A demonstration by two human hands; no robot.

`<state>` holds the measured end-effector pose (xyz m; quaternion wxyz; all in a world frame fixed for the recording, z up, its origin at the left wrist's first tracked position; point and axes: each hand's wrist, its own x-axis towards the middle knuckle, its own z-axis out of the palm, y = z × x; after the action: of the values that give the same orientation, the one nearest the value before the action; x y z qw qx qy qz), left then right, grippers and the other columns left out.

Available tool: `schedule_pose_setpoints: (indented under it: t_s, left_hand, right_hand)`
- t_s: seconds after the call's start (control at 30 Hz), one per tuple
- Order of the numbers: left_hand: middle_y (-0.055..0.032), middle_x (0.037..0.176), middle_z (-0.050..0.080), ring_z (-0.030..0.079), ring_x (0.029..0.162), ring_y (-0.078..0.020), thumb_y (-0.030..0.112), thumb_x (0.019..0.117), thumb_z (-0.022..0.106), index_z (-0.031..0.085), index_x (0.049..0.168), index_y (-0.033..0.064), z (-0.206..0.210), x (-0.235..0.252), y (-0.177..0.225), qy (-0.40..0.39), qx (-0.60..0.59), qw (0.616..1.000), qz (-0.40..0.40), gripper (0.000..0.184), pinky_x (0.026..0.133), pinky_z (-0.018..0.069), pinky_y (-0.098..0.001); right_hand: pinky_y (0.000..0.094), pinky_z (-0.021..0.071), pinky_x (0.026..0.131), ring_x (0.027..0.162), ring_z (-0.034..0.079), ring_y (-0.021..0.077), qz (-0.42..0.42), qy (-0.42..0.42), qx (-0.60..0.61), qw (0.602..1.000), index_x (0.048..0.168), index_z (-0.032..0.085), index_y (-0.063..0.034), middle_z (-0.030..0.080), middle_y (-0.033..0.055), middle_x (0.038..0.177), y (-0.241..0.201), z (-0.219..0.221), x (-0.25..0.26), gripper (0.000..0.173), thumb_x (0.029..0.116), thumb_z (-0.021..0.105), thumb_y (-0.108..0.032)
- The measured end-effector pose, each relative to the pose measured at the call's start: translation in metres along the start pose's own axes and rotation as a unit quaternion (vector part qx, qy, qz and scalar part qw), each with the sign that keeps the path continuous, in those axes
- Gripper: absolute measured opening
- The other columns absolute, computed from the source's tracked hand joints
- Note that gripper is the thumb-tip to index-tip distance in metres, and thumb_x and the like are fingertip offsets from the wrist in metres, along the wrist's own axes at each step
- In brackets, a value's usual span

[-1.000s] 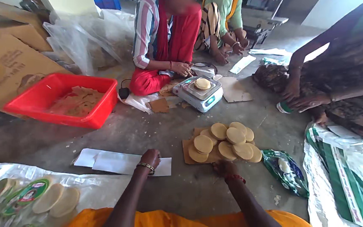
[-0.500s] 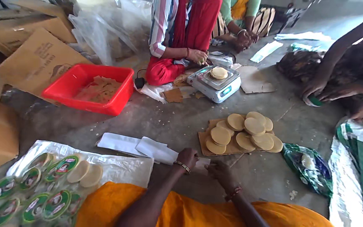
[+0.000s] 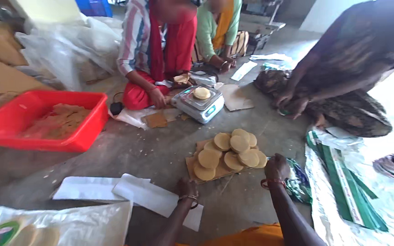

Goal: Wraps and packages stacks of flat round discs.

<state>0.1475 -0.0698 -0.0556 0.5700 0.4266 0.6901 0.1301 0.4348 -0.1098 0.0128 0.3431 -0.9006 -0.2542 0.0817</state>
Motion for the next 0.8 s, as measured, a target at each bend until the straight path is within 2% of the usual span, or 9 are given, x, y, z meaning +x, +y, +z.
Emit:
schedule_pose_setpoints:
  t_s: [0.07,0.17,0.23,0.3,0.47,0.57,0.63,0.7,0.8]
  left_hand:
    - [-0.02,0.096,0.07,0.071,0.071,-0.0224,0.014,0.1053,0.057,0.057,0.128,-0.0101,0.006,0.004,0.0,0.012,-0.087,0.996,-0.033,0.033,0.068,0.0608,-0.035]
    - [-0.0178,0.087,0.068,0.068,0.063,-0.0202,0.012,0.1049,0.057,0.057,0.126,-0.0105,0.004,0.011,0.003,0.024,-0.113,0.992,-0.047,0.03,0.061,0.0597,-0.0334]
    - [-0.0164,0.087,0.069,0.069,0.064,-0.0189,0.008,0.1031,0.057,0.057,0.124,-0.0095,0.001,0.019,0.008,0.032,-0.083,0.995,-0.047,0.028,0.061,0.06,-0.0326]
    - [-0.0171,0.091,0.07,0.071,0.07,-0.0204,0.006,0.1013,0.058,0.058,0.124,-0.0082,0.0,0.03,0.016,0.034,-0.04,0.998,-0.037,0.027,0.066,0.0612,-0.0345]
    - [-0.0143,0.089,0.073,0.072,0.071,-0.0198,0.007,0.1014,0.058,0.064,0.115,-0.0061,0.005,0.054,0.047,0.048,0.084,0.995,0.02,0.02,0.069,0.0605,-0.0357]
    - [-0.0159,0.092,0.073,0.072,0.074,-0.0219,0.01,0.1023,0.057,0.064,0.115,-0.0063,0.014,0.067,0.064,0.053,0.124,0.99,0.039,0.022,0.073,0.0604,-0.0381]
    - [-0.0154,0.093,0.073,0.073,0.075,-0.0222,0.01,0.1025,0.055,0.065,0.116,-0.0054,0.02,0.072,0.073,0.055,0.145,0.987,0.048,0.023,0.074,0.0608,-0.0388]
    - [-0.0152,0.092,0.073,0.072,0.074,-0.022,0.011,0.1026,0.056,0.066,0.114,-0.0054,0.027,0.073,0.082,0.054,0.157,0.984,0.058,0.023,0.074,0.0604,-0.0389]
    - [-0.0168,0.096,0.074,0.073,0.08,-0.0254,0.01,0.1015,0.056,0.068,0.112,-0.0043,0.036,0.073,0.091,0.064,0.185,0.978,0.074,0.022,0.079,0.0595,-0.0425]
  right_hand:
    - [0.066,0.0416,0.105,0.125,0.056,0.051,-0.013,-0.015,-0.068,0.998,0.137,0.057,0.005,0.06,0.0339,0.132,0.008,-0.011,0.034,0.037,0.1042,0.049,-0.008]
    - [0.0683,0.0417,0.104,0.129,0.052,0.053,-0.042,-0.073,-0.191,0.978,0.139,0.057,0.0041,0.057,0.0335,0.136,0.044,-0.027,0.079,0.044,0.0963,0.062,-0.007]
    - [0.0688,0.0395,0.106,0.136,0.046,0.0518,-0.02,-0.1,-0.25,0.963,0.143,0.052,0.004,0.052,0.0321,0.143,0.069,-0.04,0.098,0.049,0.0967,0.063,-0.01]
    - [0.0674,0.0422,0.103,0.133,0.05,0.0504,0.015,-0.103,-0.281,0.954,0.141,0.053,0.0057,0.054,0.0325,0.14,0.093,-0.055,0.106,0.047,0.0992,0.06,-0.013]
    - [0.0616,0.0446,0.104,0.125,0.059,0.0461,0.079,-0.14,-0.254,0.954,0.133,0.06,0.0045,0.062,0.0307,0.13,0.14,-0.081,0.103,0.039,0.1067,0.05,-0.023]
    - [0.0615,0.0442,0.104,0.122,0.06,0.0451,0.106,-0.13,-0.201,0.965,0.129,0.064,0.0029,0.065,0.029,0.127,0.156,-0.09,0.087,0.036,0.1042,0.057,-0.021]
    - [0.0611,0.0484,0.098,0.112,0.065,0.0431,0.123,-0.112,-0.168,0.972,0.126,0.066,0.0008,0.068,0.0262,0.12,0.171,-0.092,0.08,0.031,0.1012,0.061,-0.017]
    - [0.0616,0.0478,0.098,0.109,0.066,0.042,0.118,-0.083,-0.139,0.98,0.122,0.069,-0.0001,0.07,0.024,0.116,0.181,-0.092,0.077,0.028,0.1002,0.065,-0.018]
    - [0.0638,0.0439,0.102,0.115,0.064,0.0453,0.052,-0.027,-0.11,0.992,0.125,0.067,0.0028,0.069,0.0271,0.119,0.179,-0.089,0.082,0.032,0.1056,0.057,-0.02]
